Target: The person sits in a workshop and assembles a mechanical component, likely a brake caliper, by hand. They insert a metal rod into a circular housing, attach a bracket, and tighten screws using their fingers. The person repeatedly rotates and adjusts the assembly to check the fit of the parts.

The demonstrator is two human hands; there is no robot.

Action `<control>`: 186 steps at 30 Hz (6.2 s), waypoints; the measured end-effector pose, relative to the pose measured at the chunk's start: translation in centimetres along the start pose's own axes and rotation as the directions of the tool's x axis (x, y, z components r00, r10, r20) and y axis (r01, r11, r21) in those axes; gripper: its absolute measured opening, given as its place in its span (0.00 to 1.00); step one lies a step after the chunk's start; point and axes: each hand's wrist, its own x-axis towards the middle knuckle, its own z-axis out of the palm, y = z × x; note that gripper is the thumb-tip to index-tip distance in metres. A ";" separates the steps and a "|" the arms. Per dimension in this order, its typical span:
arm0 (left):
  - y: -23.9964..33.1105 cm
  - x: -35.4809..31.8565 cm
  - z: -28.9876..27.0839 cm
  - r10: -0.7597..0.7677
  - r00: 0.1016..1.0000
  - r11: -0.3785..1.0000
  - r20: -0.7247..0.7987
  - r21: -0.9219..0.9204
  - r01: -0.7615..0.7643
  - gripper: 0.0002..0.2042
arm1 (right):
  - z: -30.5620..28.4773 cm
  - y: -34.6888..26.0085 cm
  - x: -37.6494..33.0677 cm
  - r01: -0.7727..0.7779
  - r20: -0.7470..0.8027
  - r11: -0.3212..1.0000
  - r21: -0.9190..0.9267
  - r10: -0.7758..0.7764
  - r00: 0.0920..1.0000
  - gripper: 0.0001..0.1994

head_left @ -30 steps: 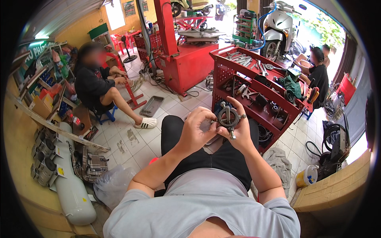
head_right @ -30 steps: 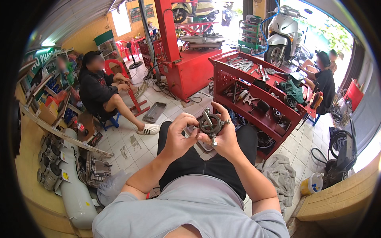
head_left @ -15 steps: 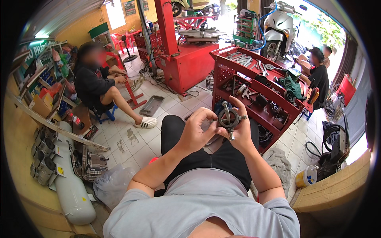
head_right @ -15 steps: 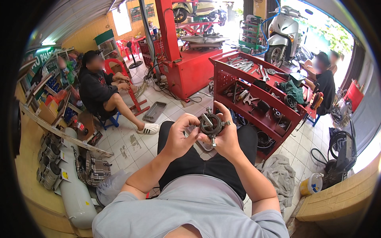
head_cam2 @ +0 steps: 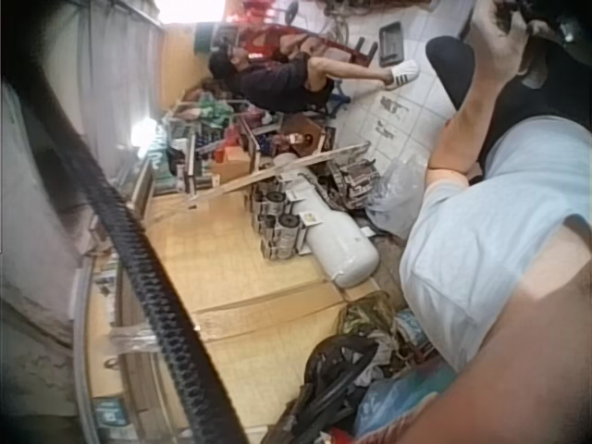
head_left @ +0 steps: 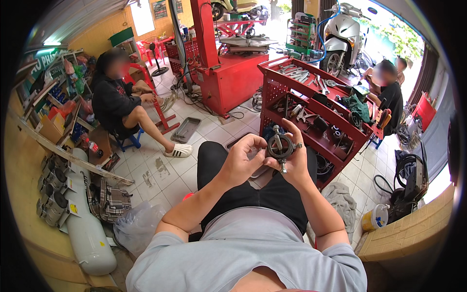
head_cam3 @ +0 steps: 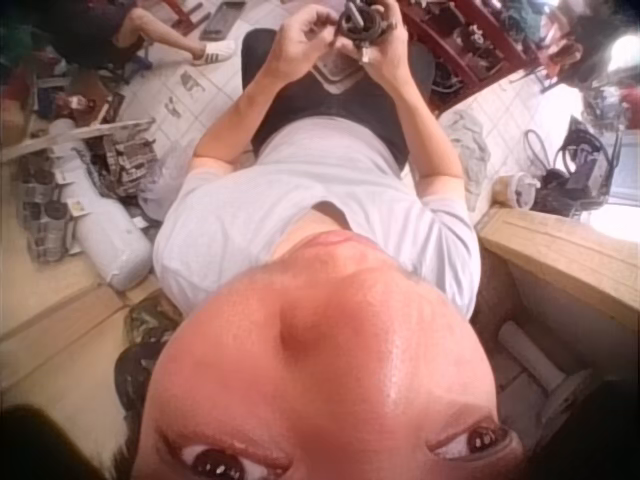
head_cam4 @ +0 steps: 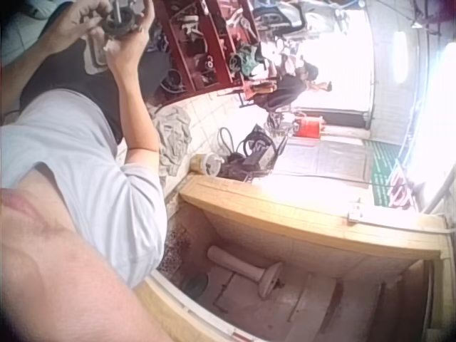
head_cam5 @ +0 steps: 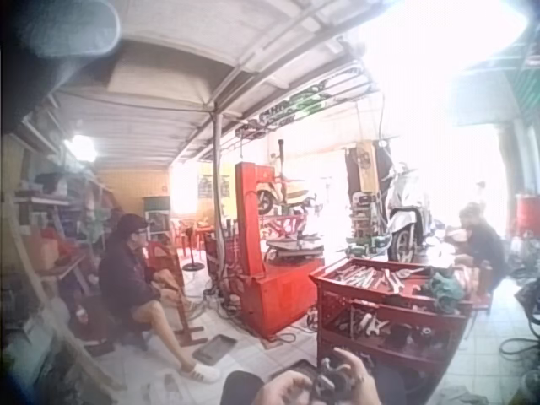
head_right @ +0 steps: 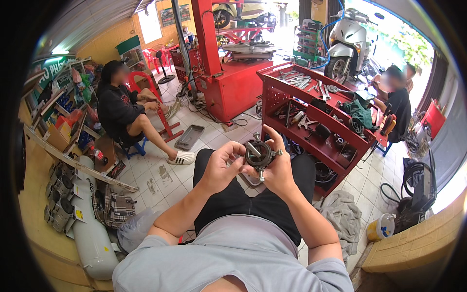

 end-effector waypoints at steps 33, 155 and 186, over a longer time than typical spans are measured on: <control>0.0 0.1 0.5 0.438 0.889 0.853 -0.133 0.373 -0.364 0.09 | 0.5 -0.7 0.0 -0.020 -0.016 0.989 0.146 0.023 1.000 0.53; -4.2 -2.9 6.8 -0.437 0.825 -0.094 0.358 -0.931 0.353 0.29 | 2.2 0.7 -0.1 -0.024 -0.026 0.998 0.062 0.026 0.999 0.53; -7.6 -2.3 6.3 -0.314 0.949 0.250 -0.010 -0.966 0.072 0.28 | 0.5 -3.2 -0.7 0.167 0.082 0.879 -0.446 -0.146 0.986 0.49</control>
